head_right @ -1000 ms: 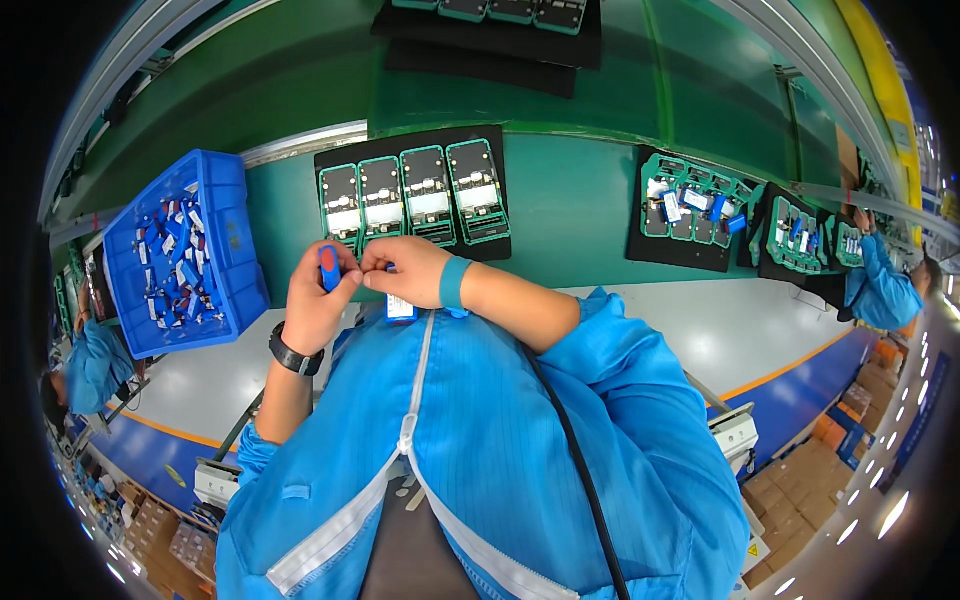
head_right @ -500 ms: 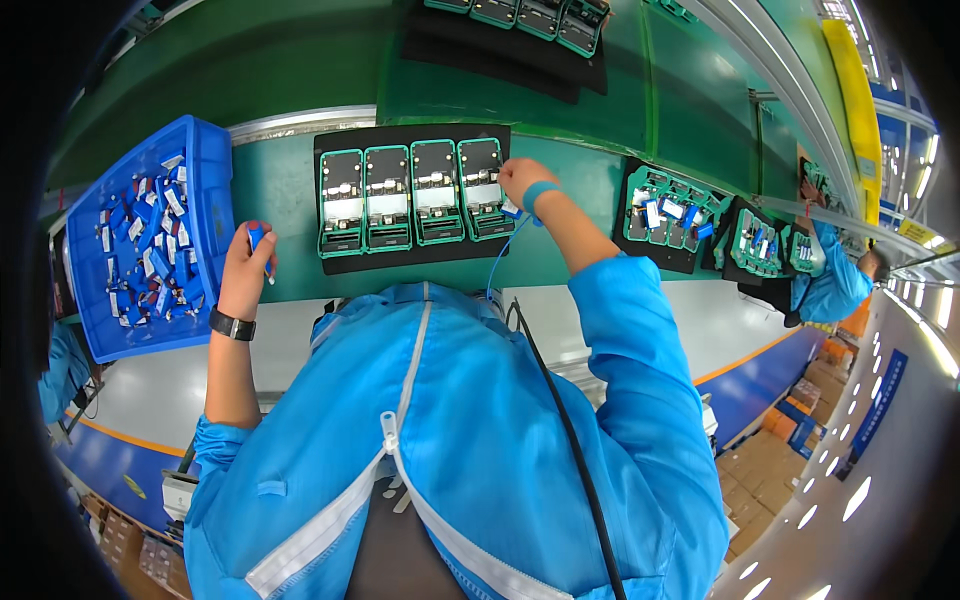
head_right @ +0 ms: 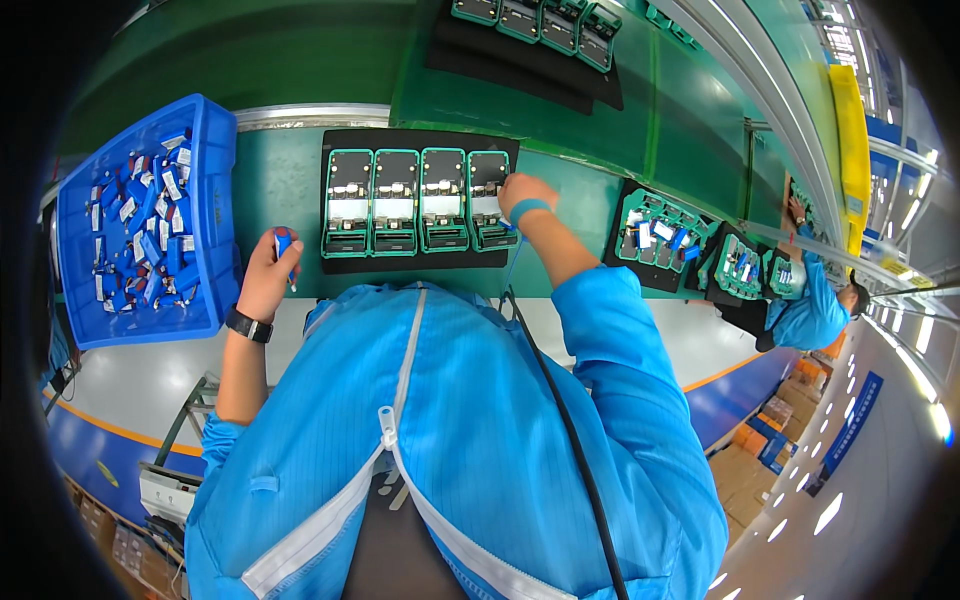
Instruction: Assembling small electronic modules into green plastic trays on a factory conveyor belt.
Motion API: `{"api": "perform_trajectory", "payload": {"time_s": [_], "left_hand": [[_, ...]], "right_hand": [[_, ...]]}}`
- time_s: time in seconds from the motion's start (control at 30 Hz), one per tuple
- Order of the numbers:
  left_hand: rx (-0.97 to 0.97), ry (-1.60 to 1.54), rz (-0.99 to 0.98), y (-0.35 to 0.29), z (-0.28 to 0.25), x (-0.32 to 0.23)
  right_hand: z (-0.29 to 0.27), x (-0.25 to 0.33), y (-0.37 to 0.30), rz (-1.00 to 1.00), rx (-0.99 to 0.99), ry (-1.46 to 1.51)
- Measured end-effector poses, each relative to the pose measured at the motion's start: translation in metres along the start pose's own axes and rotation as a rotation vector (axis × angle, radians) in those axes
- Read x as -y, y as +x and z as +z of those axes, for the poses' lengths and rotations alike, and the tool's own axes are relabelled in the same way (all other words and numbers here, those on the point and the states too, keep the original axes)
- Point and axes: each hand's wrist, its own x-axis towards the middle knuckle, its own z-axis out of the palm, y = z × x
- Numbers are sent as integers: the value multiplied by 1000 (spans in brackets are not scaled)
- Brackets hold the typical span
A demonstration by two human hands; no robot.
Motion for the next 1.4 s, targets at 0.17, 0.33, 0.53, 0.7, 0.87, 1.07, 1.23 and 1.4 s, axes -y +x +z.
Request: {"api": "perform_trajectory", "payload": {"time_s": [0.17,0.33,0.53,0.7,0.87,1.07,1.23,1.4], "left_hand": [[24,49,22,9,7,-7],[47,-81,-23,4,10,-11],[109,-228,-173,4,21,-30],[39,-315,-181,2,34,-38],[132,-669,-207,10,56,-60],[292,-736,-194,19,95,-64],[290,-452,-205,18,101,-68],[265,45,377,29,78,-60]], "right_hand": [[1,-3,13,-52,55,-64],[-19,-6,16,-169,78,-53],[-4,-33,42,-246,301,70],[-35,-24,11,-269,61,-90],[-71,27,-72,-531,164,537],[-85,102,-129,-889,44,1093],[-73,104,-125,-671,105,1353],[-57,98,-119,-634,293,1152]]}}
